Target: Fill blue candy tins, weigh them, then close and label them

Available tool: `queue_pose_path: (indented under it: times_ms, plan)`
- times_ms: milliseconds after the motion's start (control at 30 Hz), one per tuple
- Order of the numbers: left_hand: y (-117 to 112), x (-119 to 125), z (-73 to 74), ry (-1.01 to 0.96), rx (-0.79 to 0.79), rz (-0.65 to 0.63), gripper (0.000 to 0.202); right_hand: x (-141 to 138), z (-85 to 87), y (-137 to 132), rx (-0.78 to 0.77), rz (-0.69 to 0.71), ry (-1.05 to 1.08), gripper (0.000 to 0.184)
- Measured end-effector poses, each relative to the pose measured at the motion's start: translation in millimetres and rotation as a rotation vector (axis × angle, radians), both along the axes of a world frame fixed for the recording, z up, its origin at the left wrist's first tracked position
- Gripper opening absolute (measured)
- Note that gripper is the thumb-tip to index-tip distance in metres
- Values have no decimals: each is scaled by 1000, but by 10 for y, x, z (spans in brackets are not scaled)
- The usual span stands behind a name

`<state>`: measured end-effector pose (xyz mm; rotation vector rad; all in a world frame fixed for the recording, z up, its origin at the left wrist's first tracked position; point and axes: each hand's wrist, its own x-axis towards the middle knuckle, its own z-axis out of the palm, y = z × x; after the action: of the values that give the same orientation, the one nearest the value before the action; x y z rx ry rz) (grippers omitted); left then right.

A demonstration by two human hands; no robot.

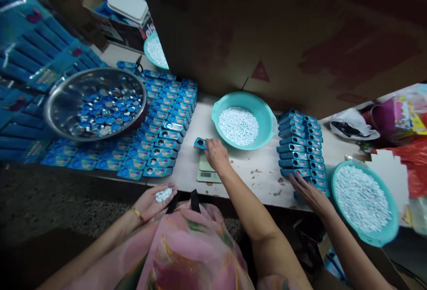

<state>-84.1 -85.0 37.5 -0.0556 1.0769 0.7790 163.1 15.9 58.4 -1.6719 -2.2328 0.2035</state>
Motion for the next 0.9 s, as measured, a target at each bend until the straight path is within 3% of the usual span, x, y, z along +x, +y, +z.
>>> queue_pose_path:
  times_ms: [133,233,367,500,600,667,733,800,900]
  plan:
    - [-44,-179,-8,72,-18,86,20,-227,223,797,144,-160,50,39]
    - [-99,-298,-20,139,-7,125,21,-261,344,1478,166,-246,38,36]
    - [-212,-439,-81,234,-23,182,29,-242,293,2204,61,-267,13,27]
    - [-258,-546,-172,259,-82,185,50,-279,169,2521,10,-223,44,34]
    - [-165,-568,-168,235,-108,128,62,-178,113,2265,74,-198,76,41]
    - [-39,-525,-111,240,-126,82,62,51,57,1806,177,-165,87,40]
    - [118,-427,-23,264,-127,34,59,416,-34,1161,256,-184,73,38]
    - [271,-297,74,261,-98,-17,57,879,-157,429,292,-332,48,36]
    - [432,-108,173,218,-75,-78,52,1642,-365,-546,250,-794,-28,32]
